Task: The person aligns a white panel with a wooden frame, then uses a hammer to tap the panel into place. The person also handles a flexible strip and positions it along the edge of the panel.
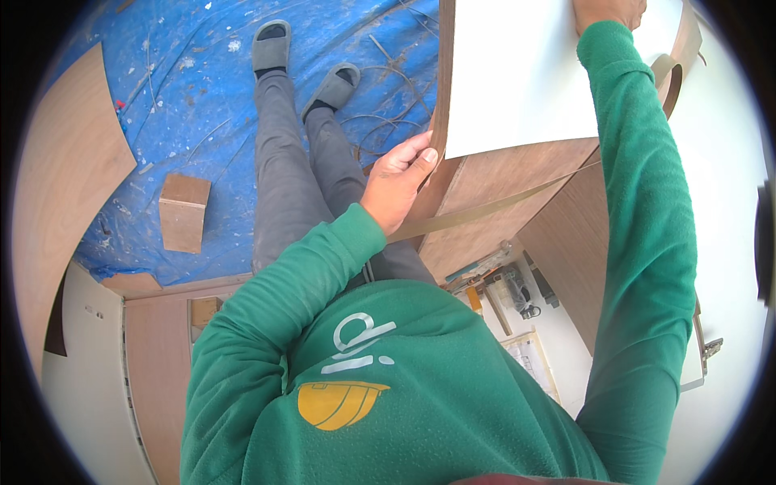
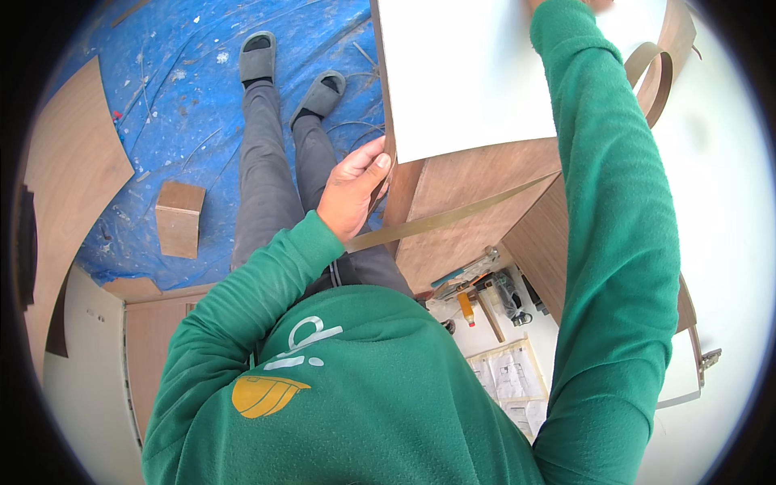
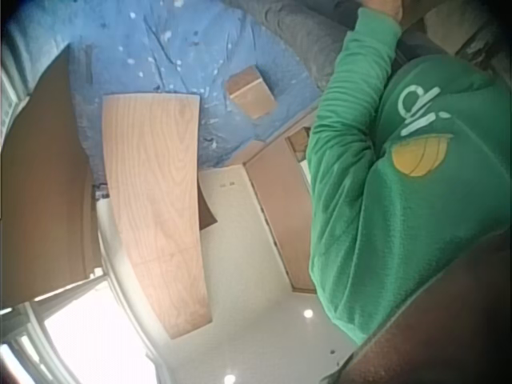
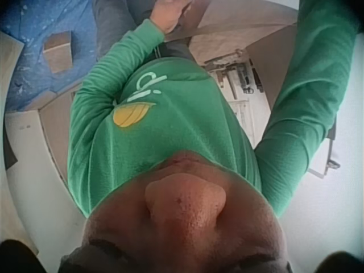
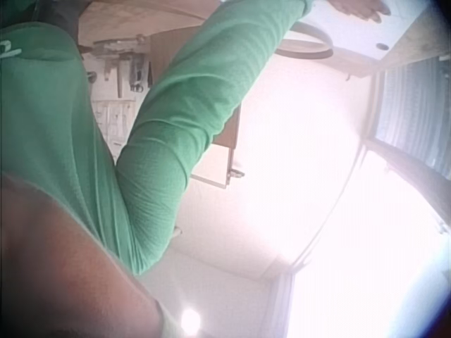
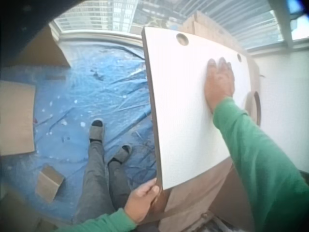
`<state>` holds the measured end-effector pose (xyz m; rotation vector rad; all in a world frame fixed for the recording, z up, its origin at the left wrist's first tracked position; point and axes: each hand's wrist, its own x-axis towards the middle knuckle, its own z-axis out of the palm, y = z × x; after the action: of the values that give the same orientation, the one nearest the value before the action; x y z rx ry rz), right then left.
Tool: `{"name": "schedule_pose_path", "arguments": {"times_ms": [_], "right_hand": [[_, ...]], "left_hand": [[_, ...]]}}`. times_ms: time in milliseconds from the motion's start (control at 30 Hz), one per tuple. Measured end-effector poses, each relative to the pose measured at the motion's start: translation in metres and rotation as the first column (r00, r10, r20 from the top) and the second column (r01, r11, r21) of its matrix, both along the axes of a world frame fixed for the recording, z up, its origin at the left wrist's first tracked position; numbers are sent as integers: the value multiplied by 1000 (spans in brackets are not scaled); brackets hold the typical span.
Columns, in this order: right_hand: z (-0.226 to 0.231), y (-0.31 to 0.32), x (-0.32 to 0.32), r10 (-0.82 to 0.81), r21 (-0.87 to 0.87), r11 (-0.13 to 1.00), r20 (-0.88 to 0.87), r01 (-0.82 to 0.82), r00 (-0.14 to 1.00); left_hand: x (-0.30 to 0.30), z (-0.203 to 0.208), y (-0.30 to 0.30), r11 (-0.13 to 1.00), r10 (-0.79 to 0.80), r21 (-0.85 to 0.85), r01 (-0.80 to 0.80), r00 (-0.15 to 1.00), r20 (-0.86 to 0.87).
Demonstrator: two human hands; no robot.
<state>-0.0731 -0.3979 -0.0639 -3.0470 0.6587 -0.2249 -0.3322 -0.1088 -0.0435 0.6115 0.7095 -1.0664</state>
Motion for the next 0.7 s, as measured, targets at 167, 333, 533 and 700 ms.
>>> {"name": "schedule_pose_path", "arguments": {"times_ms": [167, 333, 533, 700], "right_hand": [[4, 1, 1, -6, 6, 1000, -24, 6, 1000], [4, 1, 1, -13, 24, 1000, -32, 14, 999], [11, 14, 0, -64, 96, 993, -25, 66, 998], [13, 19, -1, -63, 114, 991, -14, 64, 998]], "left_hand": [[-4, -1, -5, 1000, 21, 2, -21, 999, 28], [-7, -4, -6, 1000, 10, 5, -10, 999, 48], [-7, -1, -9, 998, -2, 60, -1, 999, 43], [-9, -3, -10, 998, -5, 63, 0, 997, 73]]}}
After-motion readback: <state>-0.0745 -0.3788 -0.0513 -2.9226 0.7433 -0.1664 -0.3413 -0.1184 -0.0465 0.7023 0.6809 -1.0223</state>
